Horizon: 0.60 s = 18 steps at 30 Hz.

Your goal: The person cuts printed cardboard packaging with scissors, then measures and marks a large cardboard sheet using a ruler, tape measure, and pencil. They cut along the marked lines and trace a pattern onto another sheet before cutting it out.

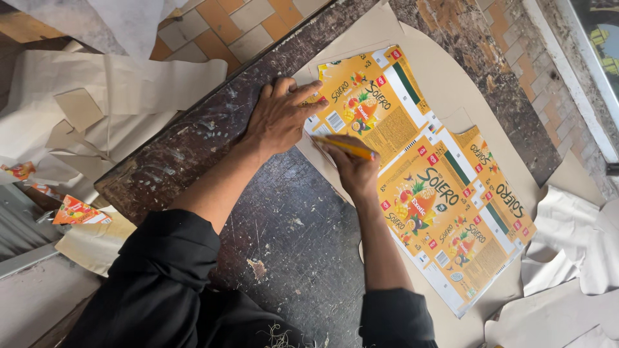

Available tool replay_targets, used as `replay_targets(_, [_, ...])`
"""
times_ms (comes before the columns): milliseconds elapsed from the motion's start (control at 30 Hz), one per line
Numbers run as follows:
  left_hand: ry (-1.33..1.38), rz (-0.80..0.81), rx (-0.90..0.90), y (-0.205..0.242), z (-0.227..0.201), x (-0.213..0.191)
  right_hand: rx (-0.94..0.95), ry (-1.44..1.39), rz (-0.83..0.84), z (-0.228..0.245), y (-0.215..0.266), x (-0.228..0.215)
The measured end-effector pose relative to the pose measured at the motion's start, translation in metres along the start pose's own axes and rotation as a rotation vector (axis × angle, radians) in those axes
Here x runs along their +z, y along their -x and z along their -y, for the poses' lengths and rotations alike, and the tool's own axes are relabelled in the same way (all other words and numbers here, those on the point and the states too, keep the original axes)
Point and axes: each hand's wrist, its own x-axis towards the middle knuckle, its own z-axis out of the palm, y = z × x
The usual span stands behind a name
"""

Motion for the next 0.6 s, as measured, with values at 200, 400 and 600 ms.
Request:
replay_targets(200, [0.013, -0.016, 0.007, 0.001, 0.006, 0.005, 0.041, 0.070, 0.029, 0.009, -0.001, 0.000])
replay_targets(400, [0.008, 0.044, -0.029, 0.000, 0.008, 0.017, 0.297, 0.331, -0.124, 0.003, 0.095, -0.086])
replay_targets(600, [-0.053, 0.120, -0.010, 0.022, -0.005, -0.002, 0.380, -0.100, -0.705, 0.004, 0.265, -0.199])
